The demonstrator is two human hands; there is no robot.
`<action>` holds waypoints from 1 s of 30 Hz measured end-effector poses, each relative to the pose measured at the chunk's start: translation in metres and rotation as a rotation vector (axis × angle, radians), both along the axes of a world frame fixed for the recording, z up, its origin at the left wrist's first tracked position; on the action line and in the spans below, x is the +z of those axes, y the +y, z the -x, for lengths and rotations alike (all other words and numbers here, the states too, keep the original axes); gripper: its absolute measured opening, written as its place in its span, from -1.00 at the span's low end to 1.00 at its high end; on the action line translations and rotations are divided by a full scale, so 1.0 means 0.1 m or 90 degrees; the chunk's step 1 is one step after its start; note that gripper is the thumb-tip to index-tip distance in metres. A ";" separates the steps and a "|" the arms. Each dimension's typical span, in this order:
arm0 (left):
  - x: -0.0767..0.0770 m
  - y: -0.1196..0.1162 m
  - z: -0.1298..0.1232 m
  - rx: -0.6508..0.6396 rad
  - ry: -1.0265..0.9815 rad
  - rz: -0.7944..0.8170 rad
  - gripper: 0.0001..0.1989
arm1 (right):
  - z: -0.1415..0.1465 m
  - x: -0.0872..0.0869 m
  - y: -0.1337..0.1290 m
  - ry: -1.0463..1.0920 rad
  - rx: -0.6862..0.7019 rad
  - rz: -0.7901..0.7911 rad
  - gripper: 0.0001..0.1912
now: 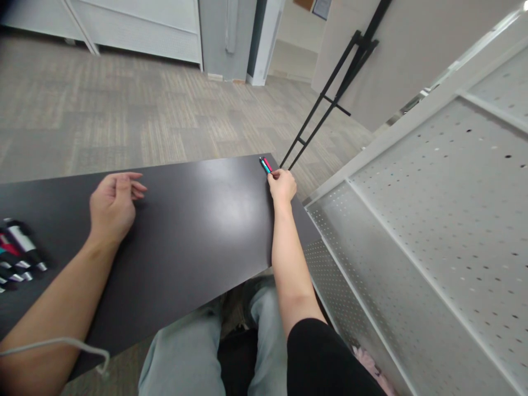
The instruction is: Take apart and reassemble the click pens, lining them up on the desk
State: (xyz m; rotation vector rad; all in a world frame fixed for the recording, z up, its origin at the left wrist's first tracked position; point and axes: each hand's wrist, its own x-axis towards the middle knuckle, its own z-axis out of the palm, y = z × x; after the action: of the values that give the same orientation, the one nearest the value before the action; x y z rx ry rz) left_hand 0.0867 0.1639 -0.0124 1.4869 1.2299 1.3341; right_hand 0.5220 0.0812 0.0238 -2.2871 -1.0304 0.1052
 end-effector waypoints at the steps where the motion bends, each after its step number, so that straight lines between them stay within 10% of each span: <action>1: 0.01 -0.01 0.00 0.002 -0.001 0.002 -0.53 | 0.00 0.00 0.00 0.001 0.002 -0.002 -0.88; 9: -0.01 0.01 0.00 0.000 0.001 -0.012 -0.44 | 0.12 -0.02 0.05 -0.057 0.014 -0.075 -0.81; 21: 0.05 -0.16 -0.17 -0.005 0.228 -0.107 -0.71 | 0.45 -0.09 0.21 -0.175 0.317 0.004 -0.88; 30: 0.11 -1.56 0.43 0.027 0.424 -0.057 -0.79 | 0.76 0.02 0.03 -0.301 0.416 0.081 -0.63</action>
State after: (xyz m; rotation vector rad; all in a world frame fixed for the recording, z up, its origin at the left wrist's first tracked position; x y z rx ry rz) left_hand 0.0436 0.0082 -0.0014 2.0712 1.6239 0.9462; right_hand 0.4455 0.0843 0.0262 -2.0327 -2.0409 -0.1163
